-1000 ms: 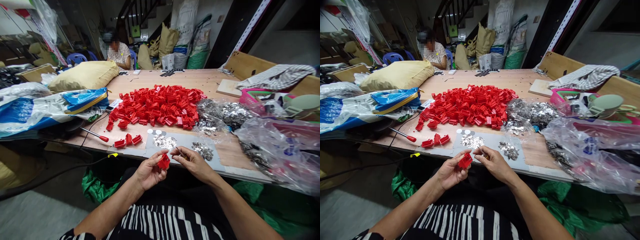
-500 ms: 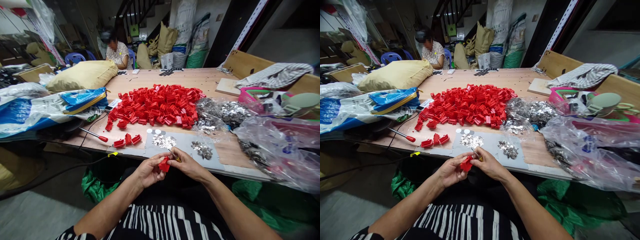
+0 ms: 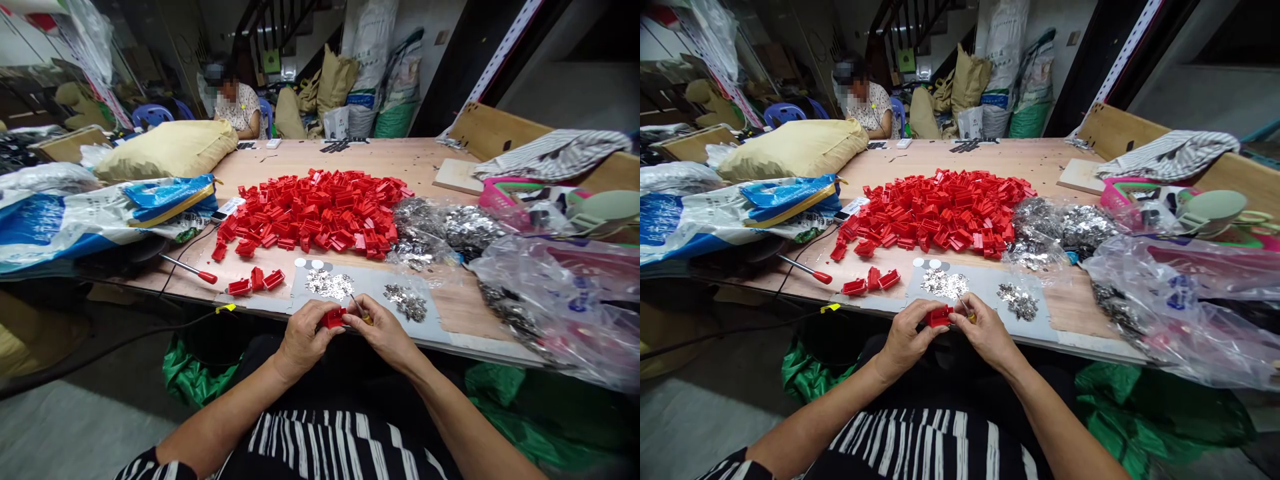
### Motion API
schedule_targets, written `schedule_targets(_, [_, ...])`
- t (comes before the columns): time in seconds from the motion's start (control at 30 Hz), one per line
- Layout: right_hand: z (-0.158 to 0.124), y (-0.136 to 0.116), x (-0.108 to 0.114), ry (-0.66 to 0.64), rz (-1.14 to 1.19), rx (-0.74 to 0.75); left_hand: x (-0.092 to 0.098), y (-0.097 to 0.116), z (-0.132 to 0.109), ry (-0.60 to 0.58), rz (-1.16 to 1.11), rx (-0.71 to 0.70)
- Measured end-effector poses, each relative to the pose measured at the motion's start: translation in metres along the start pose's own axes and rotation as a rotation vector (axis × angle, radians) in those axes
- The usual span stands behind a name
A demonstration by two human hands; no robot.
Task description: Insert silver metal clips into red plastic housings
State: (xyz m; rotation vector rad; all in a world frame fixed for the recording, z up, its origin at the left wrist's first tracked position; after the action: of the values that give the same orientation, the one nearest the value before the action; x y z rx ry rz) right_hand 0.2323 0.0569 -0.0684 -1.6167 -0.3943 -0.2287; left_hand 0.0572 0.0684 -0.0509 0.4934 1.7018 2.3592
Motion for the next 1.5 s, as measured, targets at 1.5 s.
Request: schedule_targets(1.5, [0.052, 0.008, 0.029, 0.144, -0.718, -0.062, 0.009, -0.036, -0.006, 0.175, -0.534, 0.335])
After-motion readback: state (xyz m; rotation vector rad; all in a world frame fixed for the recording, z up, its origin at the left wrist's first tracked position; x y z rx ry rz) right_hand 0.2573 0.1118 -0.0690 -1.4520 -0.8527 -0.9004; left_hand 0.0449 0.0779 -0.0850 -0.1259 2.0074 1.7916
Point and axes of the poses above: each hand's wrist, its own z-axis towards the middle knuckle, its own x-axis out of the back of the hand, y = z × x, the point moved 2 cm from there along z, towards the middle knuckle, and after that the axes turned 2 degrees about -x, right-handed, at the moved point
